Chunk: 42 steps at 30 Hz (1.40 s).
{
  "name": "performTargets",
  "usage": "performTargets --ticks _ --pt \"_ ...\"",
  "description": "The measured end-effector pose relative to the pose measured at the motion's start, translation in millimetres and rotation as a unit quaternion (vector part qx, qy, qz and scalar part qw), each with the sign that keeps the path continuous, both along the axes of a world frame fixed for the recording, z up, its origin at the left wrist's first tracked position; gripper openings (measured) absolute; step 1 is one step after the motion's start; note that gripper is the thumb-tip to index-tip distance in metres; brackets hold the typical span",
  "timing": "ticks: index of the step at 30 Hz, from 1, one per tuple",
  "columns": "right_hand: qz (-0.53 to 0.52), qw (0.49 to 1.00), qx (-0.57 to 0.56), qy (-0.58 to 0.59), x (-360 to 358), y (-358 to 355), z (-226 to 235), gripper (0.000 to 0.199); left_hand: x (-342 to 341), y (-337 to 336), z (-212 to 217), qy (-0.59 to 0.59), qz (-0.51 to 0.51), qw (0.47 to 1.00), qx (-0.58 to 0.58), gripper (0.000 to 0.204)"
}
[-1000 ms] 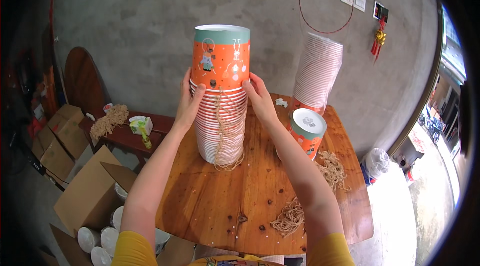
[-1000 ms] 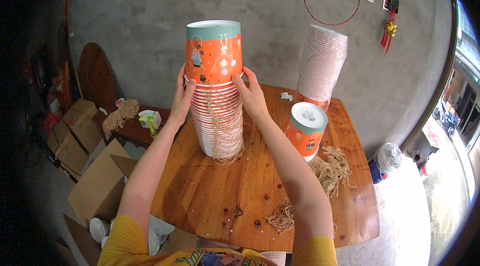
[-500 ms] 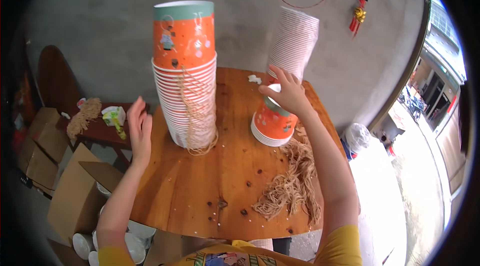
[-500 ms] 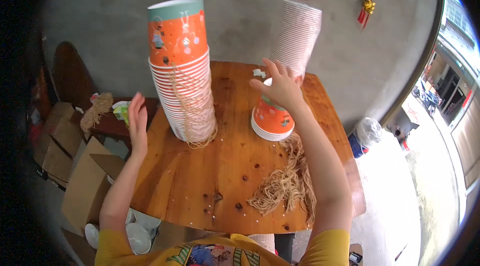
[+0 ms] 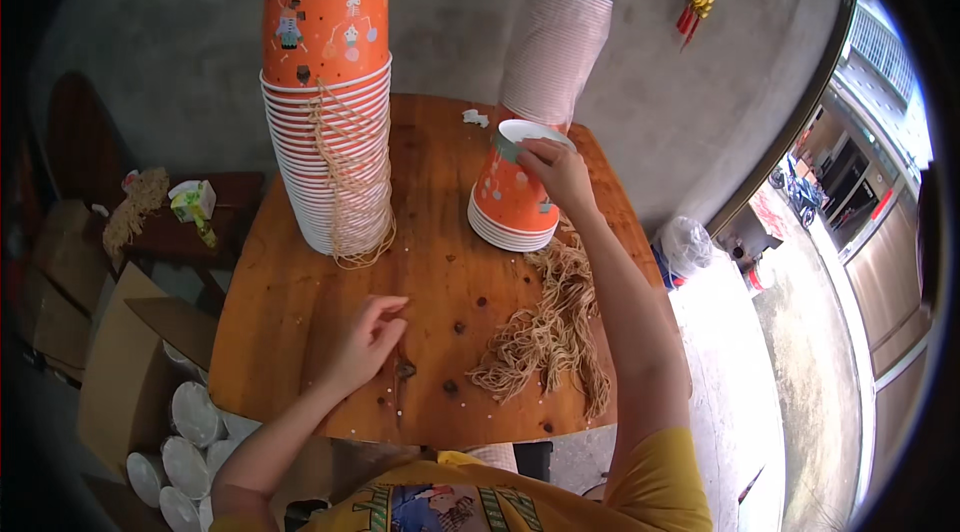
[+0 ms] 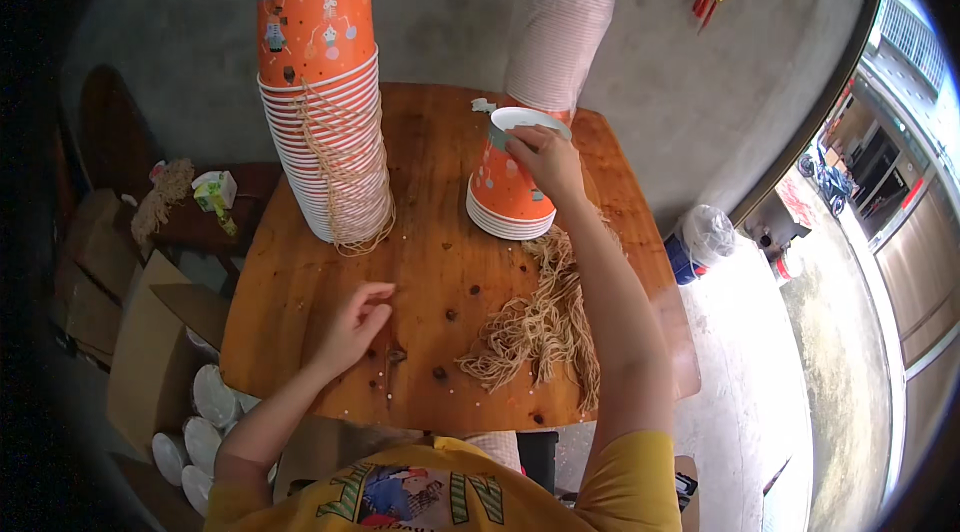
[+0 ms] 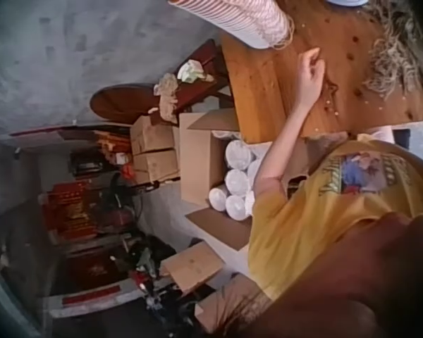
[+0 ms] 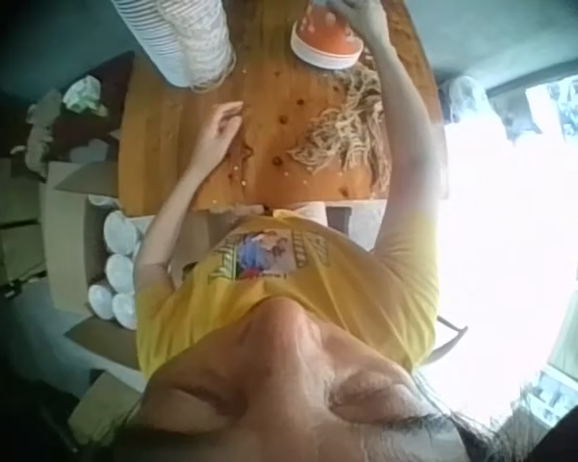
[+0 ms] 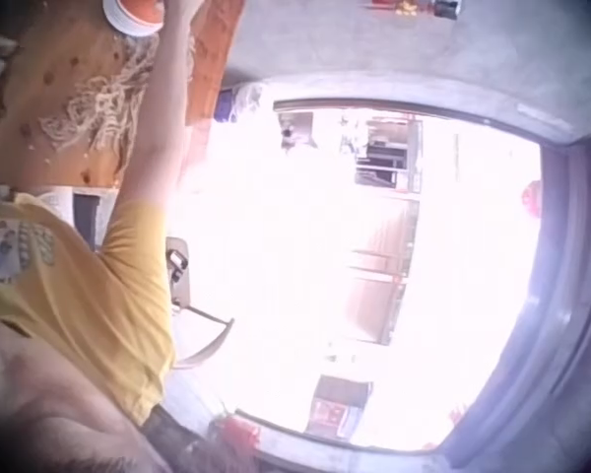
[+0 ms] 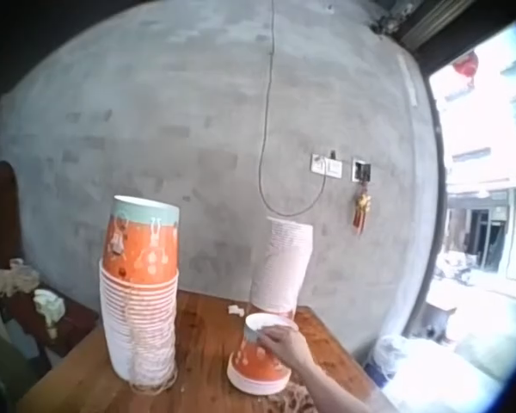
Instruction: Threading elastic bands through holes in paper cups and stacking them.
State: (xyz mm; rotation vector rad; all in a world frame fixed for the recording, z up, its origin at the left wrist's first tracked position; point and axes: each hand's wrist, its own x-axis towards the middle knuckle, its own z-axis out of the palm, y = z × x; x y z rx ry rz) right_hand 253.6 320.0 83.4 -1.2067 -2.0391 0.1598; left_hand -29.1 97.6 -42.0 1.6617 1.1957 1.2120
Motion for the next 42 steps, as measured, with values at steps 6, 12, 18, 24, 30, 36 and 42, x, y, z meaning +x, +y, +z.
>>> performTargets --ticks 6,12,18,24,30,36,42 --pt "0.016 0.994 0.040 0.099 1 -3 15 0.025 45 57 -16 -0.020 -0.018 0.998 0.057 0.026" --pt "0.066 0.966 0.204 0.146 17 -24 51 0.020 60 84 12 -0.047 -0.038 0.998 0.008 0.030" --pt "0.059 0.942 0.304 0.129 33 -126 40 0.026 62 83 86 -0.294 -0.111 0.949 -0.003 0.048" --pt "0.078 0.947 0.252 0.186 31 -203 -54 0.017 65 41 111 -0.462 -0.154 0.870 -0.073 0.033" --pt "0.101 0.972 0.043 0.207 22 -228 -95 0.024 44 15 86 -0.346 -0.079 0.934 -0.044 0.029" --pt "0.137 0.925 -0.140 0.324 12 -232 -116 0.030 29 0 72 -0.269 -0.068 0.960 -0.024 0.024" --pt "0.139 0.904 -0.182 0.360 -13 -234 -114 0.029 22 -9 77 -0.248 -0.053 0.967 -0.028 0.028"
